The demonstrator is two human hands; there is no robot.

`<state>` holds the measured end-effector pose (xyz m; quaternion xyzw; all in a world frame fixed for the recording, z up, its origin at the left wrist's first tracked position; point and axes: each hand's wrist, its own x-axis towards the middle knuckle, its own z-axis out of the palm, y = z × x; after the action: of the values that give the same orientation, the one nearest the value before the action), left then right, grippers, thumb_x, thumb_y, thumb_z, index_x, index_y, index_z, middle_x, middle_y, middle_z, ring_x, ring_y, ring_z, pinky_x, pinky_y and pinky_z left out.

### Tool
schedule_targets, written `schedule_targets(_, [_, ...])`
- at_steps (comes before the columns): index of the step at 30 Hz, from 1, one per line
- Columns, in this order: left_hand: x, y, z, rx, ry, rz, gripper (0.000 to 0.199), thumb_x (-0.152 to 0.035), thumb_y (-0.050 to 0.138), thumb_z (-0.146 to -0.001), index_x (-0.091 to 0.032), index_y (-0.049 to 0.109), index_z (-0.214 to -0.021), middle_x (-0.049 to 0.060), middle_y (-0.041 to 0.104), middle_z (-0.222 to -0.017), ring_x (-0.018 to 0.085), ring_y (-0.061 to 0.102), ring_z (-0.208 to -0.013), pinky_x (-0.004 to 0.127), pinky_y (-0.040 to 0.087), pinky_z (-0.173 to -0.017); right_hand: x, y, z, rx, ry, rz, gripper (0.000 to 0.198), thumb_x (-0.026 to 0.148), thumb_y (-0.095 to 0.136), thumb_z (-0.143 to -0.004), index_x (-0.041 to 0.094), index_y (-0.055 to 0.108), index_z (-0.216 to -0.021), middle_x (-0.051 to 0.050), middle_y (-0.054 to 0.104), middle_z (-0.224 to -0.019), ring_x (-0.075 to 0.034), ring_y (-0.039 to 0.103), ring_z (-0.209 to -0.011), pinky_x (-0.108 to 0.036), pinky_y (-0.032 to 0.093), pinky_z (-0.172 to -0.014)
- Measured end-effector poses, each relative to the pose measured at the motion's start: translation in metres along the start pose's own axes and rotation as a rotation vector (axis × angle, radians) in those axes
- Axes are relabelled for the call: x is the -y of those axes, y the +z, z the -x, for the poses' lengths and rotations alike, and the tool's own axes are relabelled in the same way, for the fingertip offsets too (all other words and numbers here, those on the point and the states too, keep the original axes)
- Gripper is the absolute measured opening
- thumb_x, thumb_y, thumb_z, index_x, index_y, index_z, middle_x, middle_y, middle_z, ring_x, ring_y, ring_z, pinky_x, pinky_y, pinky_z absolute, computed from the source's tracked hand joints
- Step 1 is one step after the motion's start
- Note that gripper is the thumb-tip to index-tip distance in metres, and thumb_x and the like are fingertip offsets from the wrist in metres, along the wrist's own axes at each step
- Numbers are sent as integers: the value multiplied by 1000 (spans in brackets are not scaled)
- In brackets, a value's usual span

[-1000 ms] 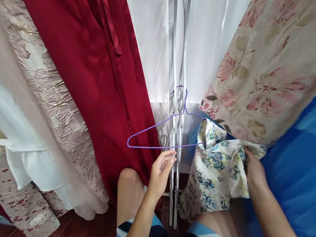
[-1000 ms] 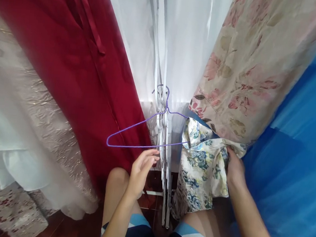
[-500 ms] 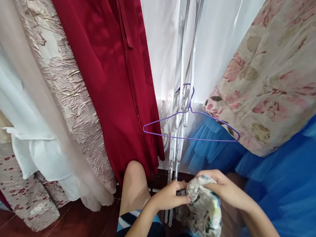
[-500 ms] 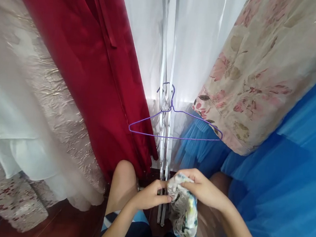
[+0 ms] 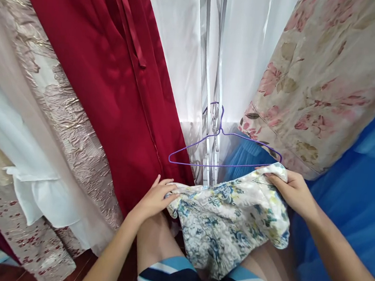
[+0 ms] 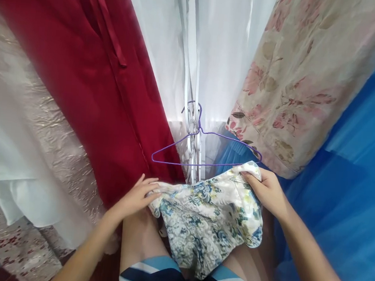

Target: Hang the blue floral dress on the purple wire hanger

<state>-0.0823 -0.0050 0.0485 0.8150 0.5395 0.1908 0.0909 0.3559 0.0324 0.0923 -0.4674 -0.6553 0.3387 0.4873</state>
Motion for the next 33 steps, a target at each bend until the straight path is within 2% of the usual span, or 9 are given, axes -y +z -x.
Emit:
schedule_targets(3, [11,-21,-13,-35,-21,-134,36,-37,43,-100,-29,65,-127,3,62,-138,27,43,-140,65,11,-121,-5,13,-8,84,-103,41,38,46,58,-93,19,73,-117,-6,74,-119,-28,69,-104,-32,53,-86])
schedule_targets(6, [17,-37,-21,-161,-23,-243,36,-30,36,-101,-24,68,-117,4,60,-140,29,35,-145,65,15,-120,-11,29,-17,135,-160,115,42,43,50,-97,18,69,-125,-7,68,-132,-30,65,-115,-38,50,-97])
schedule_targets(13, [-8,-70,3,-345,121,-208,28,-27,38,-100,-20,65,-102,4,49,-151,28,20,-152,55,26,-121,-16,50,-18,57,-209,275,42,34,44,-98,21,66,-132,-6,68,-132,-29,67,-112,-36,51,-91])
schedule_targets(16, [-24,-82,8,-410,122,-25,27,-29,40,-101,-19,65,-99,6,52,-148,27,31,-148,47,31,-120,-12,61,-10,72,-241,318,37,26,46,-95,21,71,-121,-5,74,-119,-26,70,-103,-32,51,-83])
schedule_targets(20, [-54,-95,-9,-491,96,169,26,-33,45,-100,-19,67,-104,6,67,-125,24,62,-118,36,46,-105,-3,80,-1,109,-267,378,28,23,47,-92,19,74,-95,-1,76,-80,-22,68,-72,-28,47,-64])
schedule_targets(24, [-81,-95,-38,-525,100,141,23,-32,48,-98,-21,67,-105,3,72,-107,20,67,-97,29,50,-88,4,79,12,136,-297,369,34,16,47,-88,24,76,-106,-1,79,-99,-22,72,-85,-30,51,-75])
schedule_targets(28, [-85,-83,-52,-686,87,188,16,-30,57,-92,-20,67,-100,2,71,-96,16,67,-86,24,51,-80,7,55,21,-228,-409,265,42,18,48,-89,23,70,-125,-6,72,-123,-25,67,-110,-36,49,-96])
schedule_targets(31, [-84,-75,-52,-699,65,218,17,-32,58,-91,-19,68,-98,2,71,-92,15,65,-78,23,52,-74,11,32,9,-598,-409,266,37,30,50,-93,20,72,-121,-11,72,-114,-27,65,-105,-41,48,-97])
schedule_targets(33, [-85,-74,-50,-671,56,229,17,-32,58,-91,-19,67,-97,2,70,-88,14,65,-73,22,51,-71,14,16,-8,-668,-366,341,34,39,52,-93,17,77,-103,-12,72,-99,-27,63,-94,-40,49,-88])
